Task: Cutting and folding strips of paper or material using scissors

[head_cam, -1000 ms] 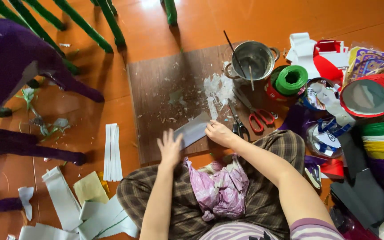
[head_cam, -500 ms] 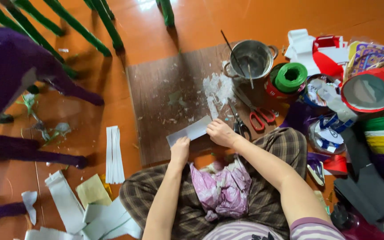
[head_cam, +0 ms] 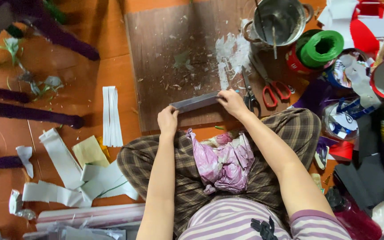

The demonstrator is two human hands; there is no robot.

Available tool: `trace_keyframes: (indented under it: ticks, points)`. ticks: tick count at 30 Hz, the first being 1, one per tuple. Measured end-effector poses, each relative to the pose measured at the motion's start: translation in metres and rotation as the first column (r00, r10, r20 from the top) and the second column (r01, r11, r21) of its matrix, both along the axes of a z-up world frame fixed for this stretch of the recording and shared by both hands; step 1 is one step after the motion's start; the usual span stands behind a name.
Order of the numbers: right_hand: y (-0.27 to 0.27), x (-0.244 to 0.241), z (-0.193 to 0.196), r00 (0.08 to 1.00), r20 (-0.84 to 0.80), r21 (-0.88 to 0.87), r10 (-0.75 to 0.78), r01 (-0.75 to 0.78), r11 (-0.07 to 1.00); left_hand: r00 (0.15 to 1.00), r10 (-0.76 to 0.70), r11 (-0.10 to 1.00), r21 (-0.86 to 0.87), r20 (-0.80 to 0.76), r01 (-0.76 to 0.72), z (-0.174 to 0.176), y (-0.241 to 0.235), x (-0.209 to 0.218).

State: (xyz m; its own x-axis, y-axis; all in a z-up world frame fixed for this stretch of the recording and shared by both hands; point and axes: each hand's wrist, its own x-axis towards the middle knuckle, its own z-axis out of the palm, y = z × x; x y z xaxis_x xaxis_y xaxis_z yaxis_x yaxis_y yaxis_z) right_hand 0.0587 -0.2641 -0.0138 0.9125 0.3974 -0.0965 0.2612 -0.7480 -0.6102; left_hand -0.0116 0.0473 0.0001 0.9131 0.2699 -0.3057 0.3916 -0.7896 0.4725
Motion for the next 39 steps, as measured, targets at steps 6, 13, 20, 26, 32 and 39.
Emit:
trace_keyframes:
  ticks: [6,13,20,26,32,39]
  points:
    - [0.008,-0.001,0.006,0.986,-0.079,-0.016,-0.145,0.144,0.989,0.974,0.214,0.976,-0.029,-0.078,-0.217,-0.017,0.002,0.005]
    - [0.021,-0.003,0.02,0.959,-0.143,0.012,-0.243,0.247,0.969,0.952,0.269,0.959,-0.053,-0.147,-0.279,0.005,-0.005,0.016]
    - [0.027,-0.007,0.011,0.977,0.14,-0.087,-0.164,0.177,0.98,0.94,0.294,0.954,-0.012,-0.174,-0.3,0.007,-0.01,0.017]
    - [0.037,-0.007,-0.005,0.945,0.28,-0.145,-0.168,0.215,0.966,0.959,0.263,0.965,0.044,-0.108,-0.26,0.013,-0.017,0.019]
    - [0.043,-0.01,-0.022,0.92,0.341,-0.181,-0.196,0.268,0.946,0.955,-0.152,0.955,0.287,0.254,0.076,0.012,-0.032,0.015]
    - [0.045,-0.012,-0.01,0.911,0.364,-0.203,-0.194,0.28,0.938,0.866,-0.403,0.898,0.311,0.298,0.311,-0.007,-0.043,0.006]
